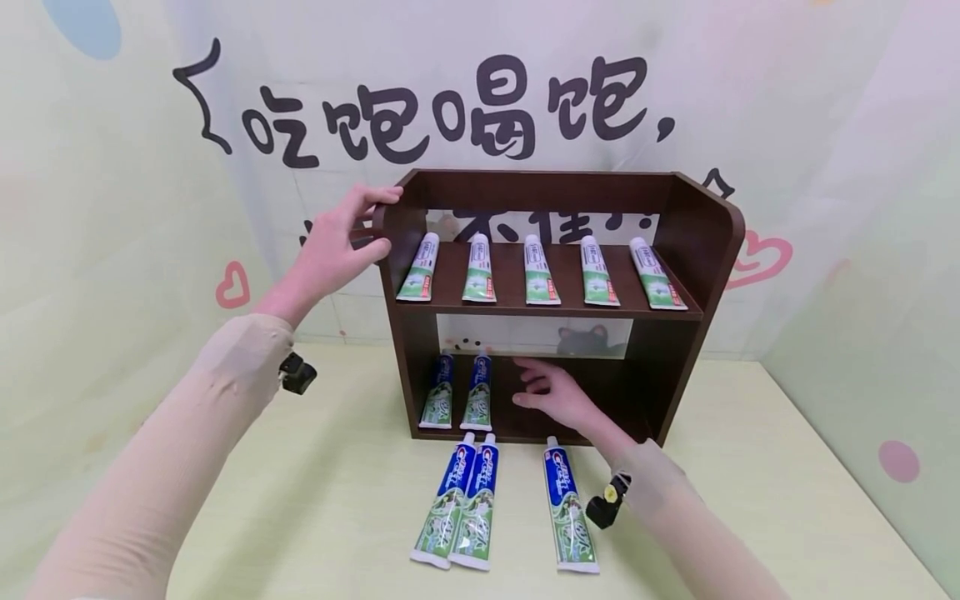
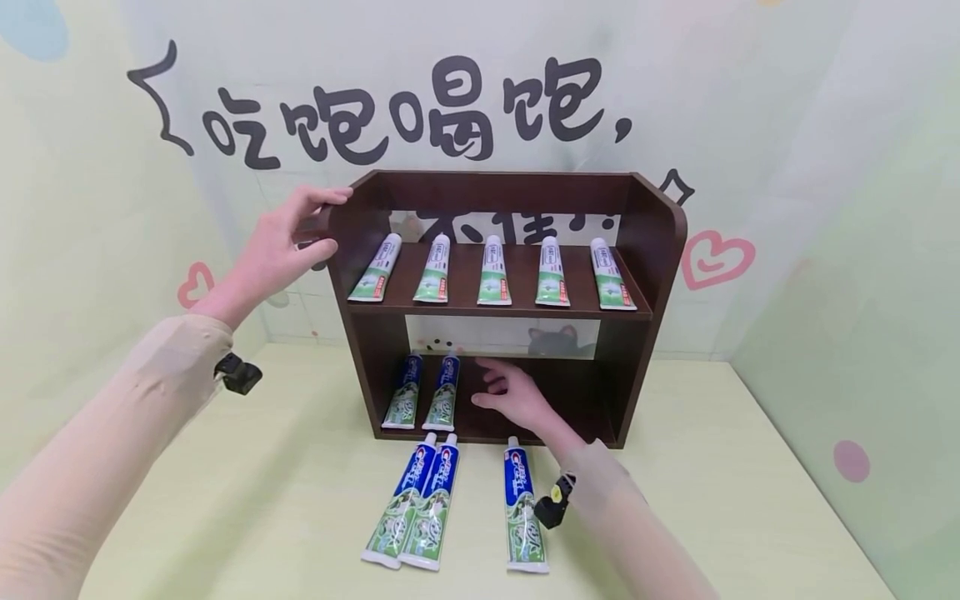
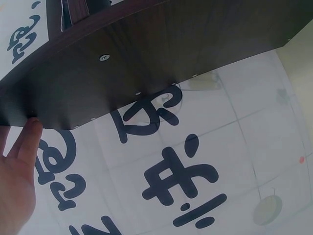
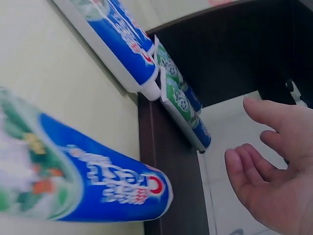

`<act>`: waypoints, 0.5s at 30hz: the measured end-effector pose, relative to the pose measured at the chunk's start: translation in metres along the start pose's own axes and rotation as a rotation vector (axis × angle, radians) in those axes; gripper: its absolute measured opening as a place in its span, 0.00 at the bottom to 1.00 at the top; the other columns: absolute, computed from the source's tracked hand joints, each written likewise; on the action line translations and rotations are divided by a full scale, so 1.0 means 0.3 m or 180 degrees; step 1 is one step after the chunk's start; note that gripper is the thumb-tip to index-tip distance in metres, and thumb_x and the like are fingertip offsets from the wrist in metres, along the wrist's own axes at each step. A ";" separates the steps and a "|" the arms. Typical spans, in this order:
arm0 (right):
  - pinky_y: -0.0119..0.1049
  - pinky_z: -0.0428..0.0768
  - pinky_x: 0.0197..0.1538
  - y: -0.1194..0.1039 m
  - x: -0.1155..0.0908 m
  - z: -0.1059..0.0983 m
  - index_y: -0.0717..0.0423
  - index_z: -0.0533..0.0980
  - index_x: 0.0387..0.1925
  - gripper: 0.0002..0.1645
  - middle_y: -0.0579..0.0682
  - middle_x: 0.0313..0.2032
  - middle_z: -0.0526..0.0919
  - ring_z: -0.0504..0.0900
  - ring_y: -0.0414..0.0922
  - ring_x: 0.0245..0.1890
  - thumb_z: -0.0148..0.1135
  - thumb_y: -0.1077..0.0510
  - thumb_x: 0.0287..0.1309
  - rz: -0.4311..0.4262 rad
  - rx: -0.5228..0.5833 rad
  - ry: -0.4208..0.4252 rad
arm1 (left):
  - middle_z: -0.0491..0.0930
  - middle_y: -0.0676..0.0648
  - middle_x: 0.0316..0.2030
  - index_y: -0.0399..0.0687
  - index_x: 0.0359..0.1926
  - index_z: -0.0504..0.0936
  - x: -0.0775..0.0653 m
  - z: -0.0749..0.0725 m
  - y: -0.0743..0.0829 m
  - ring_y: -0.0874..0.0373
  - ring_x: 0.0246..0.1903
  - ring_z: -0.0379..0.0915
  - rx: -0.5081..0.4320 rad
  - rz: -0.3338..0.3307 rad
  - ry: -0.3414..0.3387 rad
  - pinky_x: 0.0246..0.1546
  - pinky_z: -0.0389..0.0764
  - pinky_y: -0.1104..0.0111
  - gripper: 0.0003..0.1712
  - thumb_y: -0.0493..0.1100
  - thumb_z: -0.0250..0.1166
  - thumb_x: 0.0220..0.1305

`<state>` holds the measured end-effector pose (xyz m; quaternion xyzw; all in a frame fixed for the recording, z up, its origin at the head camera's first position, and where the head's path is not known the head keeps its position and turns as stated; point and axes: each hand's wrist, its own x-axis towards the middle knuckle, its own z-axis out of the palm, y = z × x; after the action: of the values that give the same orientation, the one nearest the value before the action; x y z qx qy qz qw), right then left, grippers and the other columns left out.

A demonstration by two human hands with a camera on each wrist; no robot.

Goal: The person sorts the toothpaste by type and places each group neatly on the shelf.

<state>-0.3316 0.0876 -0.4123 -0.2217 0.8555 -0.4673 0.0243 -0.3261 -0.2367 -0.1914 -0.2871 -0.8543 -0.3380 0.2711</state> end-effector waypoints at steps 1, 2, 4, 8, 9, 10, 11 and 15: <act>0.49 0.82 0.57 0.001 -0.011 0.000 0.54 0.67 0.70 0.37 0.62 0.58 0.77 0.79 0.54 0.55 0.67 0.57 0.59 -0.0002 -0.0030 0.0021 | 0.73 0.52 0.68 0.46 0.61 0.71 0.000 0.001 0.000 0.53 0.61 0.75 -0.0002 0.0003 -0.0002 0.62 0.79 0.54 0.27 0.31 0.57 0.60; 0.49 0.82 0.58 0.001 -0.023 0.000 0.53 0.67 0.69 0.37 0.61 0.57 0.78 0.79 0.54 0.54 0.67 0.57 0.59 -0.0007 -0.0059 0.0046 | 0.73 0.51 0.68 0.46 0.61 0.71 0.000 0.001 0.000 0.52 0.62 0.75 -0.0005 0.0007 -0.0001 0.62 0.79 0.53 0.27 0.31 0.57 0.59; 0.49 0.81 0.58 0.001 -0.046 0.002 0.53 0.68 0.69 0.37 0.60 0.56 0.78 0.79 0.53 0.53 0.68 0.57 0.59 -0.0033 -0.0091 0.0095 | 0.73 0.52 0.68 0.45 0.61 0.71 0.000 0.002 0.000 0.52 0.62 0.75 -0.0001 0.0005 0.0002 0.62 0.78 0.53 0.27 0.31 0.57 0.59; 0.52 0.80 0.59 -0.005 -0.095 0.001 0.54 0.68 0.68 0.37 0.61 0.55 0.79 0.79 0.54 0.53 0.68 0.57 0.58 -0.0087 -0.0075 0.0184 | 0.73 0.53 0.68 0.45 0.62 0.71 0.000 0.002 -0.001 0.53 0.61 0.75 0.0007 -0.0012 0.0010 0.62 0.78 0.54 0.27 0.31 0.57 0.60; 0.52 0.80 0.60 -0.004 -0.106 0.001 0.55 0.68 0.68 0.37 0.62 0.55 0.79 0.79 0.54 0.53 0.68 0.57 0.58 -0.0090 -0.0056 0.0198 | 0.73 0.54 0.68 0.45 0.62 0.71 0.000 0.002 -0.001 0.53 0.61 0.75 0.0010 -0.0014 0.0008 0.62 0.78 0.54 0.27 0.31 0.57 0.60; 0.53 0.80 0.60 -0.005 -0.117 0.000 0.55 0.68 0.68 0.37 0.62 0.56 0.78 0.79 0.55 0.53 0.69 0.57 0.58 -0.0085 -0.0052 0.0208 | 0.72 0.54 0.68 0.46 0.62 0.71 0.001 0.002 -0.001 0.53 0.61 0.75 0.0006 -0.0018 0.0005 0.62 0.79 0.54 0.27 0.32 0.57 0.60; 0.53 0.80 0.60 -0.004 -0.128 -0.001 0.55 0.68 0.68 0.37 0.62 0.56 0.78 0.78 0.55 0.54 0.69 0.57 0.58 -0.0073 -0.0051 0.0211 | 0.72 0.54 0.68 0.46 0.62 0.71 0.001 0.002 -0.001 0.53 0.61 0.75 0.0003 -0.0017 0.0005 0.62 0.79 0.54 0.27 0.31 0.57 0.60; 0.51 0.82 0.58 0.001 -0.170 -0.004 0.53 0.68 0.68 0.37 0.59 0.56 0.78 0.78 0.54 0.55 0.69 0.55 0.58 -0.0020 -0.0097 0.0254 | 0.72 0.55 0.68 0.47 0.62 0.71 0.001 0.000 0.000 0.53 0.61 0.75 0.0009 -0.0006 0.0007 0.62 0.79 0.54 0.27 0.32 0.58 0.60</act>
<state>-0.2861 0.1091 -0.4204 -0.2060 0.8621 -0.4628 -0.0147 -0.3264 -0.2366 -0.1913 -0.2855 -0.8548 -0.3373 0.2720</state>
